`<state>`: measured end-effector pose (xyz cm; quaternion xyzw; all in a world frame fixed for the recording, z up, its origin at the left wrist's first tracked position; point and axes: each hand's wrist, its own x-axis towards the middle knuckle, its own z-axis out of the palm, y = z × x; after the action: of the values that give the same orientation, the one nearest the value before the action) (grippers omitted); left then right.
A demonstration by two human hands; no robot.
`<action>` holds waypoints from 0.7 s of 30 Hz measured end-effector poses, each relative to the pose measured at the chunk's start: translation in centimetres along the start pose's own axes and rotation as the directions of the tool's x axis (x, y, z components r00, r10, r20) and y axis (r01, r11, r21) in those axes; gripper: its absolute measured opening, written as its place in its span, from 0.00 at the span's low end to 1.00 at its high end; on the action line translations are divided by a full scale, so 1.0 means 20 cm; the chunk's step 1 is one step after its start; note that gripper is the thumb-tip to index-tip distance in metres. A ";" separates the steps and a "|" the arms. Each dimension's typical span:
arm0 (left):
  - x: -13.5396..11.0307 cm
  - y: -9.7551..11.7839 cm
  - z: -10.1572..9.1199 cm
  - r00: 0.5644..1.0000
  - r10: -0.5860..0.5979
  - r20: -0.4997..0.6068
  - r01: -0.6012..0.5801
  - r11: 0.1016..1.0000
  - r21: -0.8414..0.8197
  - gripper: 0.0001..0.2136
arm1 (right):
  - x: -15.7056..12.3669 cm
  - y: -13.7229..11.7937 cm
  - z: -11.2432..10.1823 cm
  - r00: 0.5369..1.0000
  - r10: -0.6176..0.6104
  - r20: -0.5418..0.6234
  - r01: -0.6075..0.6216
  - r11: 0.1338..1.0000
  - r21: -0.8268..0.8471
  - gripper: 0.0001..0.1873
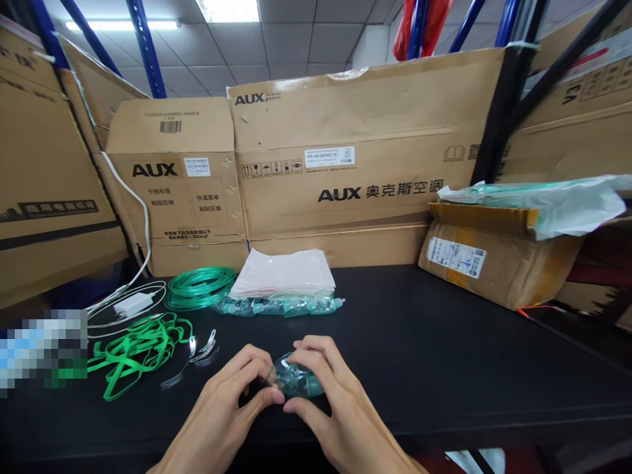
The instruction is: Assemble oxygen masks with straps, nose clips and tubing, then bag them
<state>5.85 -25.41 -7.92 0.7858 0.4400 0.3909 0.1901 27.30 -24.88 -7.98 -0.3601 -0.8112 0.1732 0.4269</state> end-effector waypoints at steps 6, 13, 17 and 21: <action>0.00 -0.01 0.01 0.998 0.056 -0.011 -0.056 0.998 0.016 0.12 | 0.00 0.00 -0.01 0.999 -0.009 0.047 0.007 0.999 0.035 0.29; -0.01 -0.02 0.00 0.998 0.048 -0.030 -0.050 0.997 -0.054 0.08 | 0.01 -0.02 -0.02 0.999 0.047 0.011 -0.048 0.998 0.042 0.18; 0.00 -0.01 0.00 0.996 0.056 -0.073 -0.062 0.994 -0.085 0.08 | 0.03 -0.05 -0.02 0.996 0.076 -0.039 -0.074 0.997 0.036 0.12; -0.01 -0.01 0.00 0.989 0.091 -0.119 -0.100 0.992 -0.079 0.08 | 0.03 -0.05 0.00 0.996 0.069 -0.054 -0.067 0.997 0.041 0.10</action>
<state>5.75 -25.43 -8.13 0.7734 0.3952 0.4624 0.1785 26.69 -25.13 -6.98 -0.3840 -0.7827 0.1934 0.4500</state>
